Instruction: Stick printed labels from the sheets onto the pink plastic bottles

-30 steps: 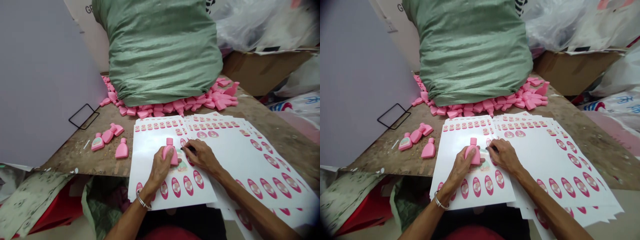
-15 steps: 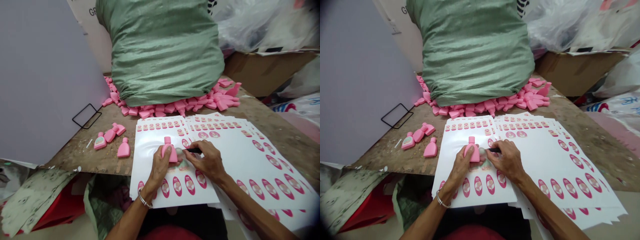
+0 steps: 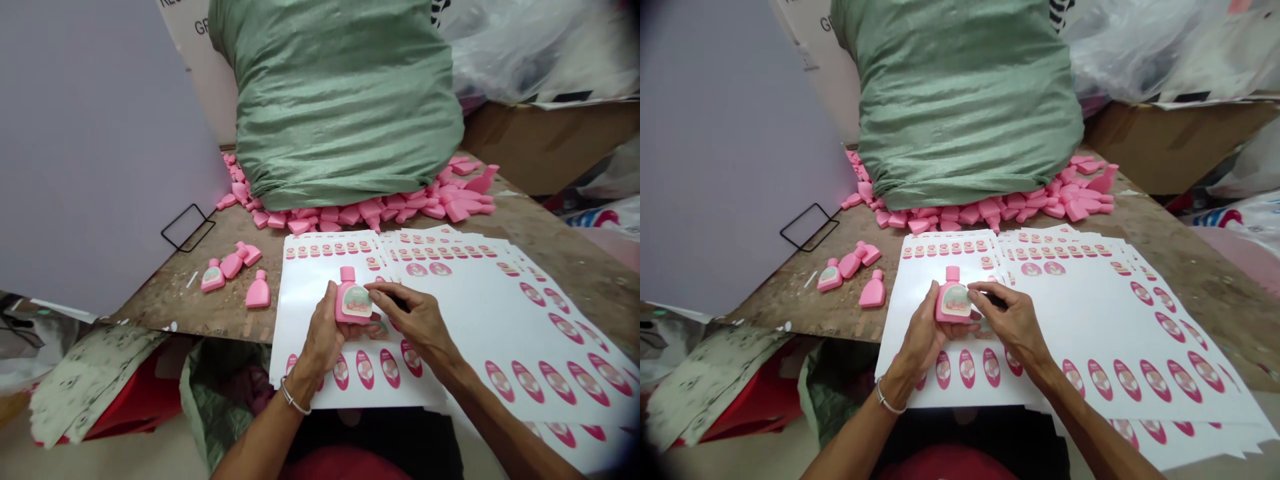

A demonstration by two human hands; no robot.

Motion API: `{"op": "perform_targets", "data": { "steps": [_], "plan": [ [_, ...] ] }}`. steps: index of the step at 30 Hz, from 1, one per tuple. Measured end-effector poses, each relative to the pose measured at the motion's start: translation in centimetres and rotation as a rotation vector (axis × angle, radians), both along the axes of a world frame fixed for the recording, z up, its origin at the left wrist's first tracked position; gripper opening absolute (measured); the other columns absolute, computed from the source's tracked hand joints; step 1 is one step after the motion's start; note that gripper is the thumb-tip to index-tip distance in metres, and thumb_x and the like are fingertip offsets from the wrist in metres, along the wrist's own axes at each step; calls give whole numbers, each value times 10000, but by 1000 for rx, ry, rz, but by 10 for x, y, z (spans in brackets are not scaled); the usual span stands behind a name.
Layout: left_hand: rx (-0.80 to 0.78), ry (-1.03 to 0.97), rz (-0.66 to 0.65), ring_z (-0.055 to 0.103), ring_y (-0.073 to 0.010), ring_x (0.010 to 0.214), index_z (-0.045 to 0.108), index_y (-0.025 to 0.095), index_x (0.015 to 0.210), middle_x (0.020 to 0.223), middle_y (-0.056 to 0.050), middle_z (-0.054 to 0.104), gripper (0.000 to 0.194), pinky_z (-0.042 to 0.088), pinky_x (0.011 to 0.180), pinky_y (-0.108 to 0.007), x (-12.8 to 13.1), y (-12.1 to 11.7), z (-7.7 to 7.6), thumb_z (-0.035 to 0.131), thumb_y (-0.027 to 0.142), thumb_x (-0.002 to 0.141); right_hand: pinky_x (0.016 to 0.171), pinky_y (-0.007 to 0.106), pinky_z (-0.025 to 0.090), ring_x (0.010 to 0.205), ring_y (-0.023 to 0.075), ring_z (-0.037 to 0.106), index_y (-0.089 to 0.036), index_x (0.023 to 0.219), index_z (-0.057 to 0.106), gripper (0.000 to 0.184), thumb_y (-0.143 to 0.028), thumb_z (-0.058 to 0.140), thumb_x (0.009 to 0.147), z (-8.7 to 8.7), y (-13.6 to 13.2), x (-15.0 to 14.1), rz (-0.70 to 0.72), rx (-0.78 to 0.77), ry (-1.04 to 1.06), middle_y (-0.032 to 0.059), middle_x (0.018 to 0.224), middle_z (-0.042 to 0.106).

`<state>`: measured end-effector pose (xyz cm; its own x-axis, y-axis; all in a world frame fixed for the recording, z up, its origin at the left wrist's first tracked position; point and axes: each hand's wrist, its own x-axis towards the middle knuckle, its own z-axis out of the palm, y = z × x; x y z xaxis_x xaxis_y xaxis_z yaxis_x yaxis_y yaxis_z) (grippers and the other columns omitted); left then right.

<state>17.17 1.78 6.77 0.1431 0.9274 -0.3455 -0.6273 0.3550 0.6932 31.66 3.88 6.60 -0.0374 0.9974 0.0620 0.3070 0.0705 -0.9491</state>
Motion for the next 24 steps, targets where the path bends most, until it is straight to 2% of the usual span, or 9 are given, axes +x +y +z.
{"op": "perform_targets", "data": {
  "steps": [3,13,19,22,24],
  "plan": [
    [2,-16,-5,707,-254,816,650,69,1053,918,-149,717,532,588,763,-410,-1,0,0,434,536,917,623,272,526,708,172,637,-182,891,749,323,-466,688,750,-1,1,-2,1,-15,30,44,821,721],
    [-15,-9,-5,705,-246,816,637,62,1066,922,-149,717,527,593,736,-388,-3,2,3,418,522,928,614,290,552,700,184,648,-183,873,752,326,-477,686,748,-1,3,-4,-1,14,11,52,819,726],
    [37,-9,-23,699,-240,837,642,70,1054,902,-134,714,505,580,772,-376,-5,2,5,441,515,923,610,290,547,688,178,642,-179,874,745,316,-467,678,763,-2,5,-4,4,50,-16,53,811,725],
    [84,-3,-37,694,-233,834,634,91,1029,916,-117,700,461,576,774,-374,-6,2,6,482,508,905,629,280,542,701,172,644,-182,867,740,295,-453,680,769,-3,5,-5,10,67,-13,48,811,721],
    [121,19,-60,689,-220,824,613,116,1016,922,-88,684,350,576,769,-367,-7,1,6,576,432,870,629,273,538,699,168,644,-185,866,736,286,-449,678,773,-3,5,-6,14,68,-7,42,805,716]
  ]
}}
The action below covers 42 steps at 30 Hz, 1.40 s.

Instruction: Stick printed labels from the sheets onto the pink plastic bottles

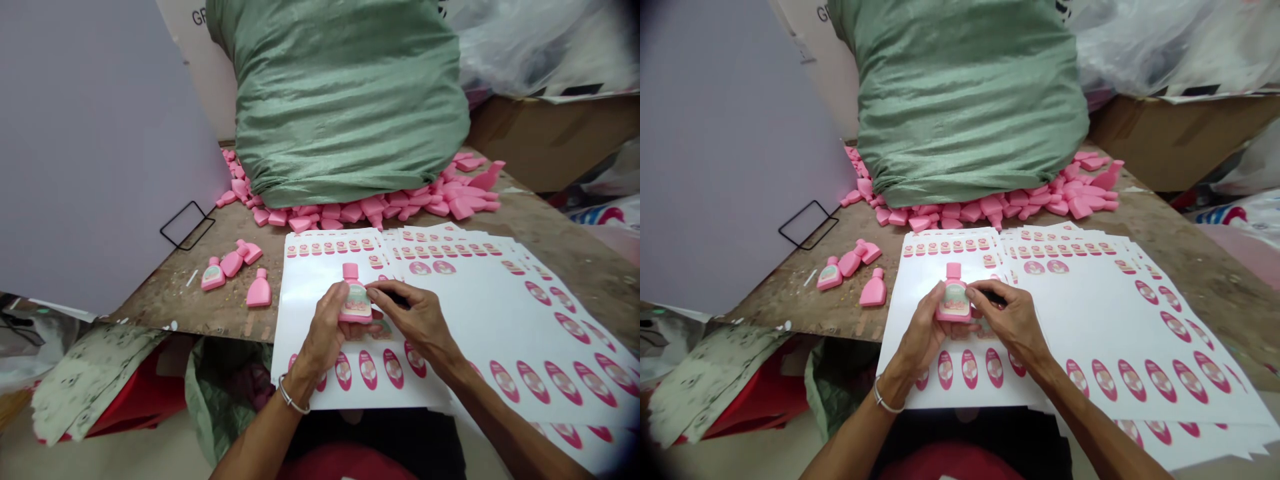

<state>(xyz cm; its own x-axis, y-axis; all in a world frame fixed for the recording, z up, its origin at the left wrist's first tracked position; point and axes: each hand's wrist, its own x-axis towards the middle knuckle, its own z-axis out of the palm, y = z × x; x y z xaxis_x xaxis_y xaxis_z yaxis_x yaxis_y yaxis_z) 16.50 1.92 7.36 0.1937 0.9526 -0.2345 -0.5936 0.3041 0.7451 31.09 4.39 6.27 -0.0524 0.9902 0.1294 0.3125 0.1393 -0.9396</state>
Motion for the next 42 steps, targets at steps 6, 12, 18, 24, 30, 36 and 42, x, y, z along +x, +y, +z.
{"op": "perform_targets", "data": {
  "steps": [6,12,18,24,30,36,42],
  "plan": [
    [28,63,-64,676,-215,855,549,147,1041,932,-50,642,301,571,773,-362,-5,-3,-2,678,238,784,688,326,542,733,190,650,-199,894,715,300,-471,651,784,3,3,5,-38,69,-180,52,841,711],
    [81,43,-137,667,-220,905,543,134,1096,1022,-94,639,310,567,786,-360,-5,-8,1,648,236,823,860,363,532,995,234,641,-230,1103,642,493,-489,727,692,11,9,-1,7,20,-91,66,1118,668],
    [58,145,-195,669,-257,939,535,137,1122,1088,-143,648,365,563,789,-392,-38,-22,2,628,342,835,773,342,544,957,245,651,-198,1061,650,542,-552,720,657,0,53,-1,91,-134,-87,72,1002,685],
    [129,1205,408,574,-296,1124,512,147,1185,1173,-146,614,376,417,1007,-485,-128,-3,-21,532,251,824,810,316,493,938,212,636,-182,1105,612,312,-356,566,850,-9,132,-46,124,243,-631,93,1067,687],
    [267,1599,626,247,-355,1396,337,105,1397,1487,-212,306,693,279,1102,-546,-146,16,-26,555,145,740,810,323,413,956,235,596,-153,1097,615,285,-140,491,840,-11,194,-110,208,394,-857,129,985,687],
    [322,1270,560,531,-275,1177,635,184,1040,1200,-130,605,234,392,1037,-464,-139,19,-15,536,256,840,838,333,380,948,242,580,-145,1001,646,205,-188,533,835,3,198,-96,303,536,-911,128,943,687],
    [316,1066,572,621,-225,1000,649,168,989,1057,-100,667,221,476,920,-357,-127,22,-15,577,302,829,808,356,434,912,255,587,-129,997,622,257,-303,528,833,38,130,-20,243,613,-801,136,966,656]
  ]
}}
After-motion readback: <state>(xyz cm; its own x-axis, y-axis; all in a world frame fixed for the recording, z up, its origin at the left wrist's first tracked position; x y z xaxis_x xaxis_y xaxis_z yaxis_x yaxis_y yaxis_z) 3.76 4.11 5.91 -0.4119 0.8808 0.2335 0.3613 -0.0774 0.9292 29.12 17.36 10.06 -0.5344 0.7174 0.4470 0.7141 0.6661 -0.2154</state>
